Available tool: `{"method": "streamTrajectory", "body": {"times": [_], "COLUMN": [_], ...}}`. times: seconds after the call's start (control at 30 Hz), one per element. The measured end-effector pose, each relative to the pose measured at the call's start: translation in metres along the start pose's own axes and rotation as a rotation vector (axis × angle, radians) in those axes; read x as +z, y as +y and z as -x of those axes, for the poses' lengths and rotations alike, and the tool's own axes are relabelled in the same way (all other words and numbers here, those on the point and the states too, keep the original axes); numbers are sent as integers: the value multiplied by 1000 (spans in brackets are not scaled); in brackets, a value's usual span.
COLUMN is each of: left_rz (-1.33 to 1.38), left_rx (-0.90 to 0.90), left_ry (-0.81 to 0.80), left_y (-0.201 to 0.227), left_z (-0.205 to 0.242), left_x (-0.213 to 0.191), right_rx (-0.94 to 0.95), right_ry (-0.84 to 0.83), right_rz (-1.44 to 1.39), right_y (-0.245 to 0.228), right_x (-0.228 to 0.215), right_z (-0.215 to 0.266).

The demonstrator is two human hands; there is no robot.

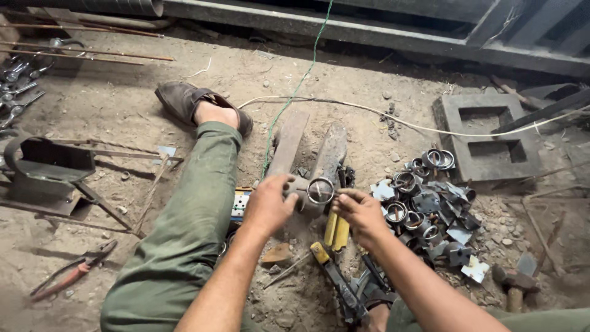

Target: The person sits on the ground and uses a welding torch to join small metal plates to circular metal rings. They hold the pieces with pliers, weld the joints, and then fit the rings onto the plates to check alignment.

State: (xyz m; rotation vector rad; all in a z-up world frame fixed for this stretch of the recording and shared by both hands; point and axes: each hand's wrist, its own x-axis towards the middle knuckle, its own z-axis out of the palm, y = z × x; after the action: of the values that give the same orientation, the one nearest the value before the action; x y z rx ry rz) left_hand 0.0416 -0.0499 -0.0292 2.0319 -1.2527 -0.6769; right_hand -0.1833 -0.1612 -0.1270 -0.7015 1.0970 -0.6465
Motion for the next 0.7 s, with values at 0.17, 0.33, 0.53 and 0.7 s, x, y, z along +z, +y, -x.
{"method": "streamTrajectory", "body": {"times": [0.17, 0.33, 0.53, 0.7], "left_rz": [-111, -73, -100, -108], "left_rx": [-2, -8, -19, 8], "left_ry": [-68, -78, -48, -44], "left_y": [-5, -12, -14, -13], "left_z": [0, -8, -9, -10], "left_x": [14, 20, 24, 24], "right_rx": [-23, 17, 55, 46], "right_ry": [4, -4, -30, -31], "right_rz": [-27, 35, 87, 72], "right_y": [24, 19, 14, 10], "right_x": [-6, -10, -10, -11], "right_z": [-14, -12, -4, 1]}}
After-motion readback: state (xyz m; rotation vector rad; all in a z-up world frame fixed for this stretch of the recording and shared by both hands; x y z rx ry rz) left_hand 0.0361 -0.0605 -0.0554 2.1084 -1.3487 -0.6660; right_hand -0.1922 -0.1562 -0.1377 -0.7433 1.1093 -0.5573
